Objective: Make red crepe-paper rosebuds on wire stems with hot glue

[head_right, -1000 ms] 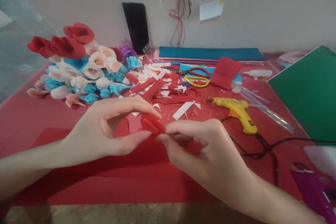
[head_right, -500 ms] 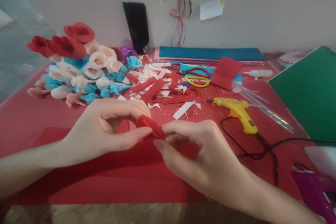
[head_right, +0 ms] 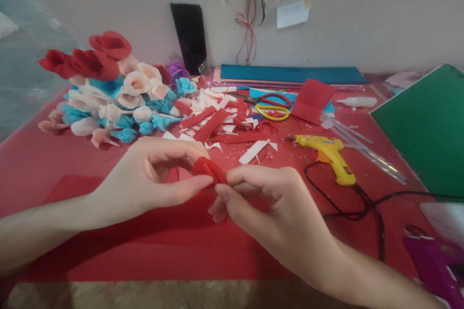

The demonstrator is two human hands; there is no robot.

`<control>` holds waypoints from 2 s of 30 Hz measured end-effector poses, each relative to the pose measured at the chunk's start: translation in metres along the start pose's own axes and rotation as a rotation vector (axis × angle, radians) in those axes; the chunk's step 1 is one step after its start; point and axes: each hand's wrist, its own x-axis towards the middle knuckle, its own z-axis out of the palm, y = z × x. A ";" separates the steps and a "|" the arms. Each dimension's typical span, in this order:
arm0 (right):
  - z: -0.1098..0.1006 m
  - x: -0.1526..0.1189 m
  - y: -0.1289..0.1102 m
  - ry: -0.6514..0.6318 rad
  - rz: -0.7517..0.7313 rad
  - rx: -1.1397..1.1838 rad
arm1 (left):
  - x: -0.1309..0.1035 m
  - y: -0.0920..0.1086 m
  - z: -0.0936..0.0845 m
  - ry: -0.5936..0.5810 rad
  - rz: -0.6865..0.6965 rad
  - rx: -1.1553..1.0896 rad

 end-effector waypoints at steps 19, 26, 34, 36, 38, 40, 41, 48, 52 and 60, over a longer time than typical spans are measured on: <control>0.006 -0.002 0.003 0.080 -0.008 0.041 | 0.001 -0.004 0.000 -0.085 -0.121 -0.205; 0.007 -0.002 0.001 0.077 0.004 0.125 | 0.000 -0.003 0.001 -0.091 -0.179 -0.204; 0.008 -0.002 0.000 0.123 -0.030 0.050 | 0.000 -0.005 0.001 -0.112 -0.201 -0.278; 0.008 -0.002 0.000 0.119 -0.022 0.048 | 0.000 -0.006 0.002 -0.120 -0.208 -0.299; 0.008 -0.002 0.001 0.105 -0.017 0.056 | 0.001 -0.005 0.002 -0.127 -0.216 -0.305; 0.008 -0.001 0.001 0.088 -0.012 0.062 | 0.001 -0.004 0.001 -0.135 -0.221 -0.304; 0.008 -0.001 0.001 0.077 -0.012 0.064 | 0.000 -0.003 0.001 -0.139 -0.221 -0.301; 0.007 0.000 0.000 0.066 -0.021 0.051 | 0.000 0.000 -0.003 -0.133 -0.235 -0.252; 0.009 -0.001 0.002 0.125 -0.029 0.030 | -0.001 -0.001 -0.002 -0.130 -0.253 -0.261; 0.006 -0.002 0.002 0.062 -0.036 0.030 | 0.001 0.000 -0.002 -0.129 -0.246 -0.223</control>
